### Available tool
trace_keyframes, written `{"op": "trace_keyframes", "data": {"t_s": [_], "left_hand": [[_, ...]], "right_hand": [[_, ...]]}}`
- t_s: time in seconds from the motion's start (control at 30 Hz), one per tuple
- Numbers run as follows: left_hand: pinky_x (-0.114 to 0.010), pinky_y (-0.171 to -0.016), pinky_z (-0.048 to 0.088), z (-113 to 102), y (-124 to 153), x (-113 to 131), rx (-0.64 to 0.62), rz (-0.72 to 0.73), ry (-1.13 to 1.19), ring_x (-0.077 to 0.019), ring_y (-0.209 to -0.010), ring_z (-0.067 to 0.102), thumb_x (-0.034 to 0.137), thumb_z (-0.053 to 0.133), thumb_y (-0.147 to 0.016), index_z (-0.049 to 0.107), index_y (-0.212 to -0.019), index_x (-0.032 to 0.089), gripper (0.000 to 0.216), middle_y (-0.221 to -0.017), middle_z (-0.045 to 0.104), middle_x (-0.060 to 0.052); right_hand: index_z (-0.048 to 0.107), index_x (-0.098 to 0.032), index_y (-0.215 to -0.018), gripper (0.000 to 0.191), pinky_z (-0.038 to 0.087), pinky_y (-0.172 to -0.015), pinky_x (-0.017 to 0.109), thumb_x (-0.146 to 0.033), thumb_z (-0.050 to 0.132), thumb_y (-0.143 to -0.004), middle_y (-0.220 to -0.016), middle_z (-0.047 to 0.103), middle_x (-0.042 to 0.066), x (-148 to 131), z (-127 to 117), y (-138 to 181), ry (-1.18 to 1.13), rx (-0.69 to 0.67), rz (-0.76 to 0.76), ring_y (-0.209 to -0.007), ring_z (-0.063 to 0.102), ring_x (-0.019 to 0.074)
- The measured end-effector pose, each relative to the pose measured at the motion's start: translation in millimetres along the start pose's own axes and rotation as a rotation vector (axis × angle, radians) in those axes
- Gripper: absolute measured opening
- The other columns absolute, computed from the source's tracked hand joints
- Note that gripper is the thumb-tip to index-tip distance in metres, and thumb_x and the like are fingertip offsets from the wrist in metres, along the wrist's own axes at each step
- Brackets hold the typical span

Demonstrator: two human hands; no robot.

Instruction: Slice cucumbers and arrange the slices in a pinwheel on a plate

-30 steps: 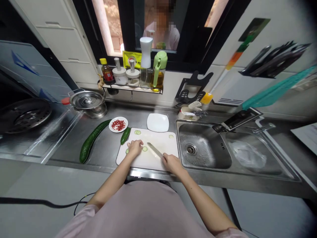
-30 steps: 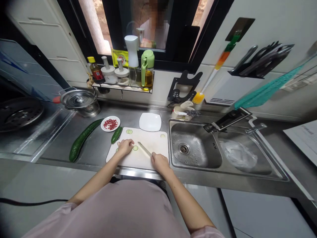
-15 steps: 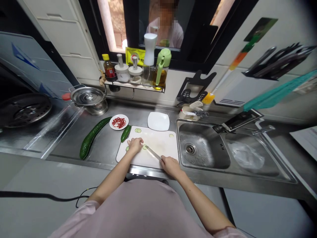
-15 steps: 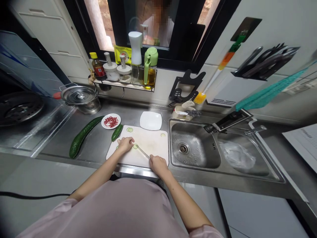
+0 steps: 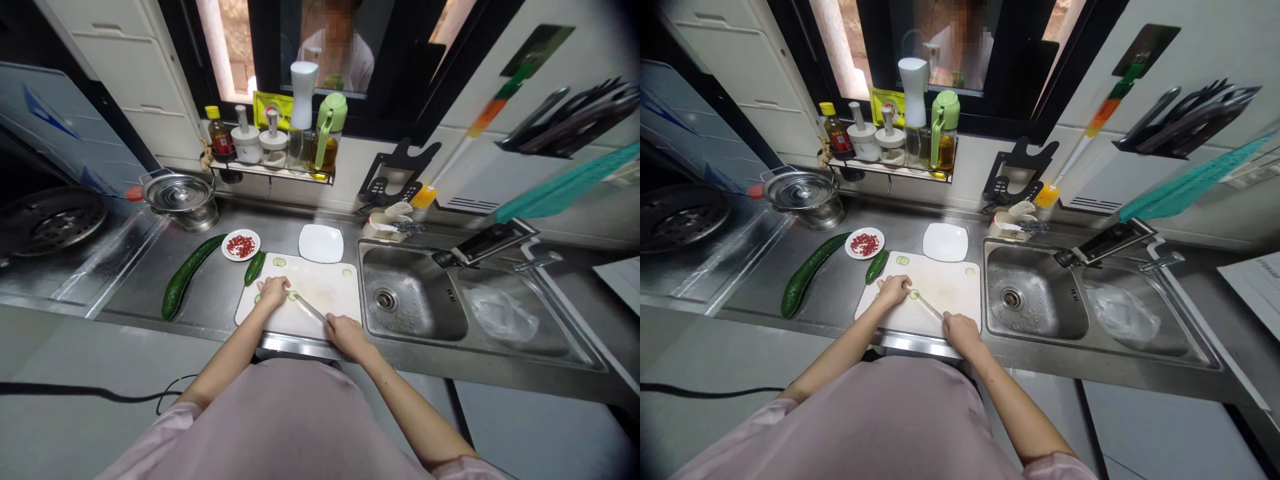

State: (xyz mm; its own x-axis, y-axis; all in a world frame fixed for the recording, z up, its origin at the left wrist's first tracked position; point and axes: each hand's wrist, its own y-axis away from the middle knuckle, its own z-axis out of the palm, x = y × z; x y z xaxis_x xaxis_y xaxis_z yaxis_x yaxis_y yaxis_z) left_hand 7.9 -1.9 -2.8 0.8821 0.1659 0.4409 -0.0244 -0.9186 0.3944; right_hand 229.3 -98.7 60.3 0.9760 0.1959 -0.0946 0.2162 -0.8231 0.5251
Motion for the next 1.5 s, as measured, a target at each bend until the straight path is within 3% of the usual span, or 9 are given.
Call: {"op": "trace_keyframes", "data": {"t_s": [0.63,1.5], "left_hand": [[-0.04,-0.089,0.027,-1.8,3.1,5.4,-0.004,-0.011,-0.005,-0.0253,-0.106,0.051,0.025,0.062,-0.078,0.063,-0.091,0.028,0.013,-0.095,0.069,-0.002],[-0.039,-0.091,0.026,-3.4,5.2,8.5,0.009,-0.043,0.045,-0.0255,-0.111,0.052,0.024,0.066,-0.075,0.065,-0.089,0.028,0.015,-0.099,0.07,-0.001]], "right_hand": [[0.055,-0.016,-0.113,0.029,0.042,-0.074,0.03,-0.018,0.035,-0.094,-0.1,0.068,0.016,-5.9,1.2,-6.3,-0.012,-0.071,0.002,-0.097,0.065,0.0232],[0.057,-0.015,-0.115,0.031,0.046,-0.076,0.031,-0.022,0.034,-0.095,-0.099,0.069,0.016,-11.6,4.9,-14.0,0.044,-0.008,-0.022,-0.096,0.066,0.024]]}}
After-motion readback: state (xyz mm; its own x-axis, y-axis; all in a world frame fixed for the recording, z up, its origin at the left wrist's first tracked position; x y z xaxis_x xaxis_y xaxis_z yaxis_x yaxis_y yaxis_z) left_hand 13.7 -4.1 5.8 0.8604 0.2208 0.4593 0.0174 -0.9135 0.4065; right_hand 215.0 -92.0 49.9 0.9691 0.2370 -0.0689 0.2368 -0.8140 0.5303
